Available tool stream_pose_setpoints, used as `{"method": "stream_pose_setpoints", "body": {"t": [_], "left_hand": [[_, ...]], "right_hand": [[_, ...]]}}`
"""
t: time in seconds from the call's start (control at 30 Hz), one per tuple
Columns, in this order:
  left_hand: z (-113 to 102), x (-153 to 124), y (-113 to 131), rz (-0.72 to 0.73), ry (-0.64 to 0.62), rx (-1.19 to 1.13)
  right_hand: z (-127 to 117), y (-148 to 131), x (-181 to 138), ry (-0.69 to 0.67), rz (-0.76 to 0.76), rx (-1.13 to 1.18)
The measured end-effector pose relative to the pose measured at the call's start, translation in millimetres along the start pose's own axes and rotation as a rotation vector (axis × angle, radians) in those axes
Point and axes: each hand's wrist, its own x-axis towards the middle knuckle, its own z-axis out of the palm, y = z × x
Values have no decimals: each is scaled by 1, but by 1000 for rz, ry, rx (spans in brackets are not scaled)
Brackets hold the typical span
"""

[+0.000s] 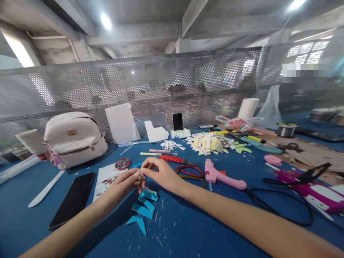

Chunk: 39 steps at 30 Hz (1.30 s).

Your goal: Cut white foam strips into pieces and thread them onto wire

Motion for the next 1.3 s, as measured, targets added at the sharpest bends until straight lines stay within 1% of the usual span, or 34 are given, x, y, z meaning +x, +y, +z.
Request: {"method": "stream_pose_setpoints", "body": {"t": [0.17, 0.43, 0.57, 0.73, 0.87, 1.03, 1.17, 1.3], "left_hand": [[-3, 2, 1, 29, 86, 98], [-7, 2, 2, 92, 153, 180], [-7, -2, -7, 100, 184, 226], [-9, -10, -21, 96, 217, 299], [-13, -15, -29, 80, 218, 348], [-19, -15, -37, 84, 158, 406], [-20, -15, -37, 55, 138, 421], [-18, -14, -36, 27, 161, 461]], "right_hand": [[-2, 1, 2, 20, -13, -17], [1, 14, 0, -65, -24, 58], [8, 21, -6, -83, -20, 75], [15, 30, -9, -102, 31, 81], [16, 37, -7, -132, 47, 84], [14, 42, -6, -172, 70, 96], [14, 42, -6, -155, 98, 80], [14, 42, -5, -138, 79, 57]]}}
